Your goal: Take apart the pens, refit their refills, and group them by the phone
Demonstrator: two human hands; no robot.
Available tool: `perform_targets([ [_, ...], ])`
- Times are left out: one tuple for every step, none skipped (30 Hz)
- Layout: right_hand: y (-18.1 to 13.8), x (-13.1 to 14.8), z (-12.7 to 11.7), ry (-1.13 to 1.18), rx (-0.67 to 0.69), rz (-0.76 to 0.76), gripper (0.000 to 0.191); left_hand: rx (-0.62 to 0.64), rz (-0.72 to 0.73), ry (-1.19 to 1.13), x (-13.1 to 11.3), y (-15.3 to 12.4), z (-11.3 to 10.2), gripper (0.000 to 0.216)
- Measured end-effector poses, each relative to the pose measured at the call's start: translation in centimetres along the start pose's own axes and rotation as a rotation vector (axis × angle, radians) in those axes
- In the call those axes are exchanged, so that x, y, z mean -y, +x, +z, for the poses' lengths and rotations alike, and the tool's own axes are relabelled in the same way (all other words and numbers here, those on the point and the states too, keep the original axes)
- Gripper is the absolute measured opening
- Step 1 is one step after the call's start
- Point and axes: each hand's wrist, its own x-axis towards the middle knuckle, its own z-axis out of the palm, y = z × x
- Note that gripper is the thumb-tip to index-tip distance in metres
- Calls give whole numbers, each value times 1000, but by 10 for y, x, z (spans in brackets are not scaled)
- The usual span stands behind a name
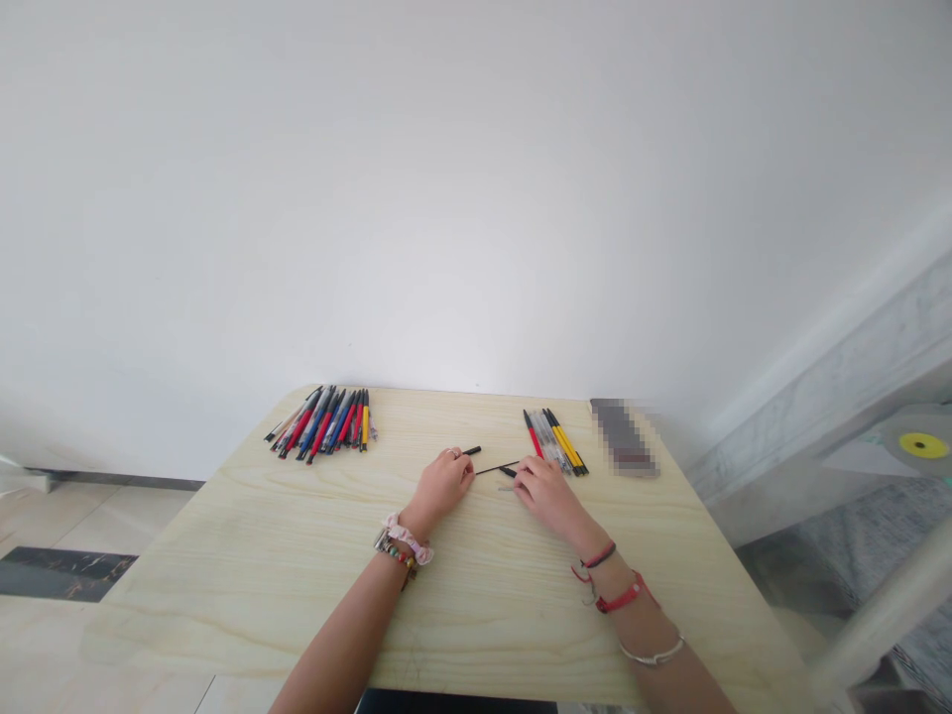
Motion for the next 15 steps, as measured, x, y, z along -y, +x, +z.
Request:
perform_targets([
  [0, 0, 0, -6, -1, -3, 12, 2, -4, 11, 1, 0, 0, 16],
  [0, 0, 0, -8, -4, -5, 8, 6, -9, 23, 2, 1, 1, 17],
  [0, 0, 1, -8, -8, -8, 5, 8, -15, 37, 2, 1, 1, 17],
  [0, 0, 1, -8, -12, -11, 4, 14, -22, 53, 3, 1, 1, 17],
  [-1, 0, 2, -7, -15, -16, 4, 24, -28, 71, 4, 1, 1, 17],
  [-1, 1, 3, -8, -16, -22, 4, 38, -34, 91, 4, 1, 1, 17],
  [0, 1, 4, -10, -15, -27, 4, 49, -38, 111, 4, 1, 0, 16],
  [0, 1, 5, -12, -13, -31, 5, 59, -42, 128, 4, 1, 0, 16],
  [0, 2, 5, -10, -15, -35, 7, 66, -46, 140, 3, 1, 0, 16],
  [1, 2, 5, -4, -21, -37, 8, 64, -55, 147, 3, 1, -1, 16],
  [1, 3, 5, 10, -33, -38, 9, 55, -67, 148, 2, 0, -1, 16],
  [1, 3, 4, 35, -52, -33, 10, 40, -83, 140, 2, 1, -2, 17],
  [2, 3, 3, 72, -78, -22, 11, 24, -103, 125, 3, 1, -3, 17],
  [2, 2, 1, 121, -110, -4, 12, 9, -129, 103, 3, 1, -5, 17],
  [2, 1, 0, 179, -148, 22, 12, -4, -155, 73, 4, 1, -6, 17],
])
